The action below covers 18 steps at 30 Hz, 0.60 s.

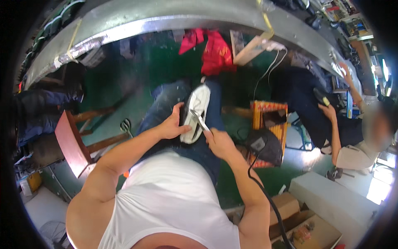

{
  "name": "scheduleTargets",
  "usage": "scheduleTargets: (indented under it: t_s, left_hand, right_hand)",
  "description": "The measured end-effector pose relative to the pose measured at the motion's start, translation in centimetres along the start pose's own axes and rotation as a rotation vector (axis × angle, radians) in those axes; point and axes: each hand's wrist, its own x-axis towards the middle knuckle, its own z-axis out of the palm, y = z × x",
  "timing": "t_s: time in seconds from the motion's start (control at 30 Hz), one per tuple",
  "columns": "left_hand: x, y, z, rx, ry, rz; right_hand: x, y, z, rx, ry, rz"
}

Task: Manually lasting shoes by pulling the shoe upper over the last and securing it using lasting pincers.

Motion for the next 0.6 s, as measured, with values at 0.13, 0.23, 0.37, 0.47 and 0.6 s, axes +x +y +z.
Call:
scheduleTargets:
  t_s: [0.13,0.23,0.37,0.47,0.6]
  left_hand:
    - [6.5,1.9,-0.8,-0.145,0.239,-0.295]
    - [8.3,3.5,-4.1,-0.56,0.004,-0.483]
    - [1.2,7.9,-5.0,-1.444,0.029,0.089]
    - [-2.5,5.4,-8.2,-1.544,-0.382,0.051]
    - [-3.0,1.6,-4.8,-0.375,-0.155,-0.136]
  right_hand:
    - [-1.6,3.6,2.2,0.434,0.078,0.108]
    - [-2.0,4.8,3.1,0.832,0.143,0.209]
    - [-3.2,4.8,3.1,0.985,0.192,0.388]
    - [-3.5,5.0,3.0,1.019,0.224,0.406]
    - [-3.4,4.6,2.6,0.951,0.201,0.357]
